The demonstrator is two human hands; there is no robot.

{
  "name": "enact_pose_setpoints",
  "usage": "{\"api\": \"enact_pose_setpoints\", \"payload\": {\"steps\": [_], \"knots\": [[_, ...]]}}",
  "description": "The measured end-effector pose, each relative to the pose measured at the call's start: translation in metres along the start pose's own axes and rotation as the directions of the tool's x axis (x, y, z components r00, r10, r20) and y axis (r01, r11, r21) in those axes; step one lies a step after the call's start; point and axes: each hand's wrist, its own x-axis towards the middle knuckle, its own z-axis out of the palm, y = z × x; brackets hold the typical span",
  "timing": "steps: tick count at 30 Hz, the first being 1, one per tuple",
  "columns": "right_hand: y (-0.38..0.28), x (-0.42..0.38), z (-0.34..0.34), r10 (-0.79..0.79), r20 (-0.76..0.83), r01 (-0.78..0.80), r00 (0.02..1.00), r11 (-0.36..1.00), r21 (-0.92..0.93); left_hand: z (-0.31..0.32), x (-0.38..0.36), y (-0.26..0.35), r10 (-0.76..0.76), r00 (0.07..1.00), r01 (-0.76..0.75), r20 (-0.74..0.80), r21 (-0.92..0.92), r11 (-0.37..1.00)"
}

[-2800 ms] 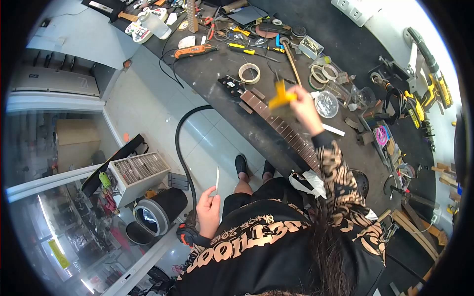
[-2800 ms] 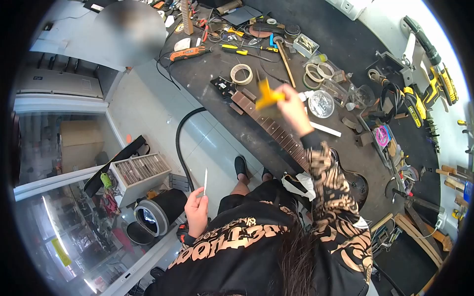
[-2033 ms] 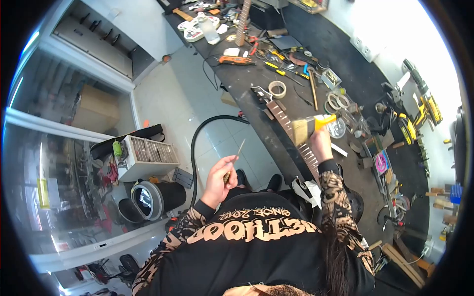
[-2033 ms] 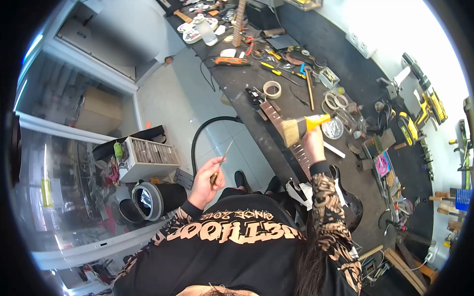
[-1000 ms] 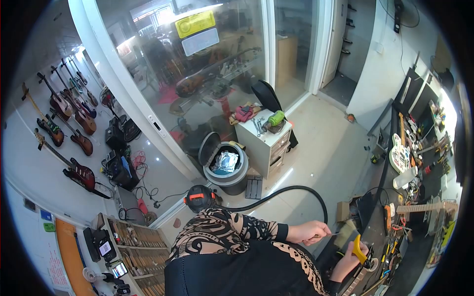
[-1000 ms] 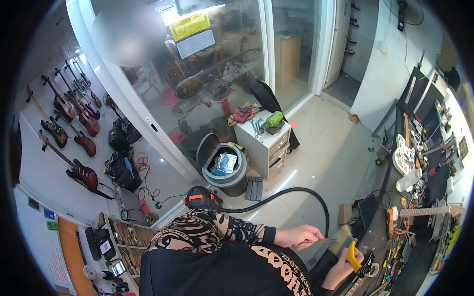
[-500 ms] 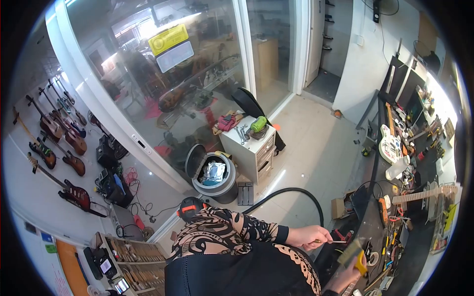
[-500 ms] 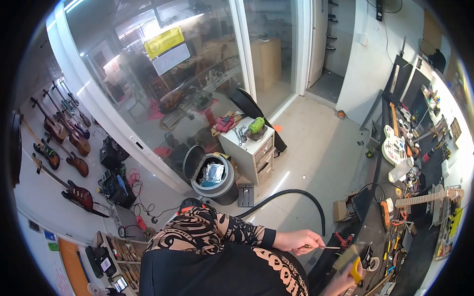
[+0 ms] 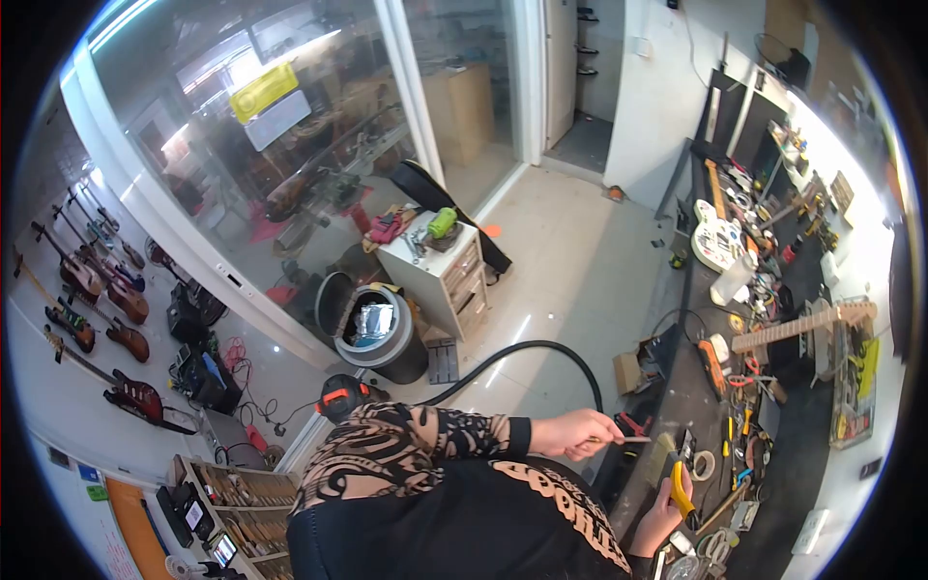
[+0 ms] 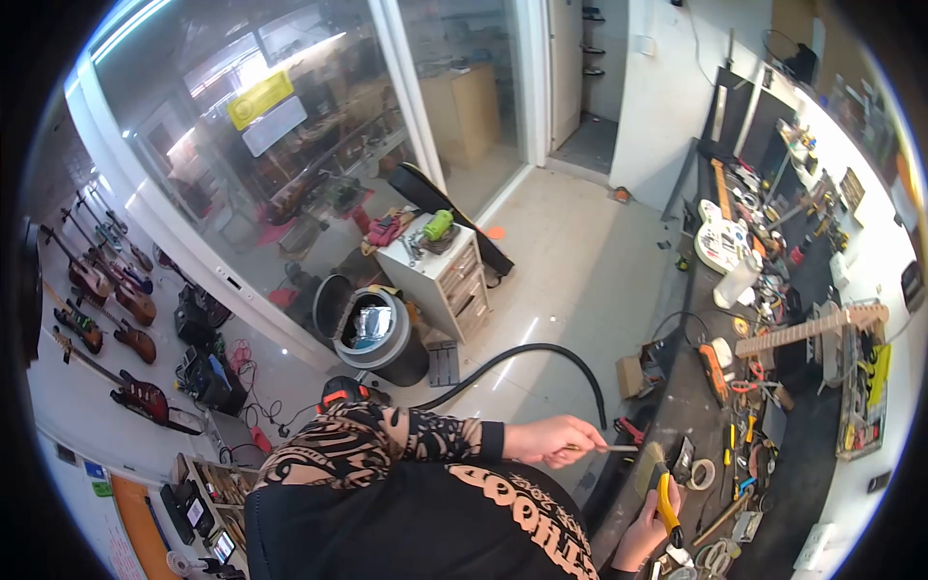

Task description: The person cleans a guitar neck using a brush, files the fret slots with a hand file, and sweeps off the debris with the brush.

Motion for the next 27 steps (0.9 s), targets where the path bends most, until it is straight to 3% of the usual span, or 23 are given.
{"api": "enact_pose_setpoints", "payload": {"steps": [3, 4, 5, 7, 9, 12, 15, 16, 17, 20, 21, 24, 27], "knots": [[-0.019, 0.001, -0.014, -0.062, 0.056, 0.062, 0.996, 0.998, 0.009, 0.012, 0.022, -0.015, -0.014, 0.997, 0.018, -0.081, 0.045, 0.999], [-0.025, 0.001, -0.009, -0.122, 0.120, 0.109, 0.985, 0.988, 0.106, 0.017, 0.027, -0.022, -0.035, 0.995, 0.041, -0.099, 0.060, 0.997], [-0.039, -0.003, -0.003, -0.085, 0.177, 0.043, 0.981, 0.973, 0.225, 0.022, 0.028, -0.026, -0.018, 0.996, 0.024, -0.090, 0.075, 0.997], [-0.041, 0.001, 0.001, -0.168, 0.250, 0.150, 0.954, 0.985, 0.087, 0.034, 0.034, -0.028, -0.002, 0.999, 0.007, -0.040, 0.106, 0.994], [-0.004, 0.002, -0.014, -0.083, 0.156, 0.080, 0.984, 0.996, 0.030, 0.036, 0.035, -0.020, 0.014, 0.999, -0.011, -0.045, 0.056, 0.998], [0.002, 0.002, -0.036, 0.065, 0.047, -0.072, 0.997, 0.984, 0.161, 0.032, 0.034, -0.003, 0.037, 0.993, -0.034, -0.112, 0.026, 0.999], [-0.035, -0.002, -0.027, 0.007, 0.127, -0.032, 0.992, 0.979, 0.201, 0.042, 0.049, -0.005, -0.062, 0.989, 0.083, -0.134, 0.156, 0.984], [-0.046, 0.000, -0.022, -0.092, 0.164, 0.069, 0.982, 0.988, 0.138, 0.046, 0.057, -0.008, -0.093, 0.990, 0.112, -0.110, 0.184, 0.976], [-0.043, 0.001, -0.017, -0.090, 0.204, 0.056, 0.975, 0.985, 0.166, 0.048, 0.060, -0.011, -0.075, 0.993, 0.086, -0.096, 0.122, 0.989], [-0.002, -0.001, -0.024, 0.013, 0.077, -0.018, 0.997, 0.998, 0.064, 0.051, 0.054, -0.002, -0.017, 0.999, 0.016, -0.051, -0.019, 1.000], [0.009, 0.000, -0.035, 0.070, 0.058, -0.070, 0.996, 0.998, -0.005, 0.045, 0.050, 0.003, 0.008, 0.999, -0.008, -0.052, 0.006, 1.000], [0.008, -0.005, -0.044, 0.057, 0.032, -0.060, 0.998, 0.995, 0.076, 0.033, 0.045, 0.012, 0.064, 0.991, -0.047, -0.121, 0.135, 0.990], [-0.023, 0.000, -0.030, -0.057, 0.088, 0.047, 0.994, 0.992, 0.114, 0.037, 0.054, -0.003, -0.070, 0.987, 0.107, -0.144, 0.267, 0.958]]}}
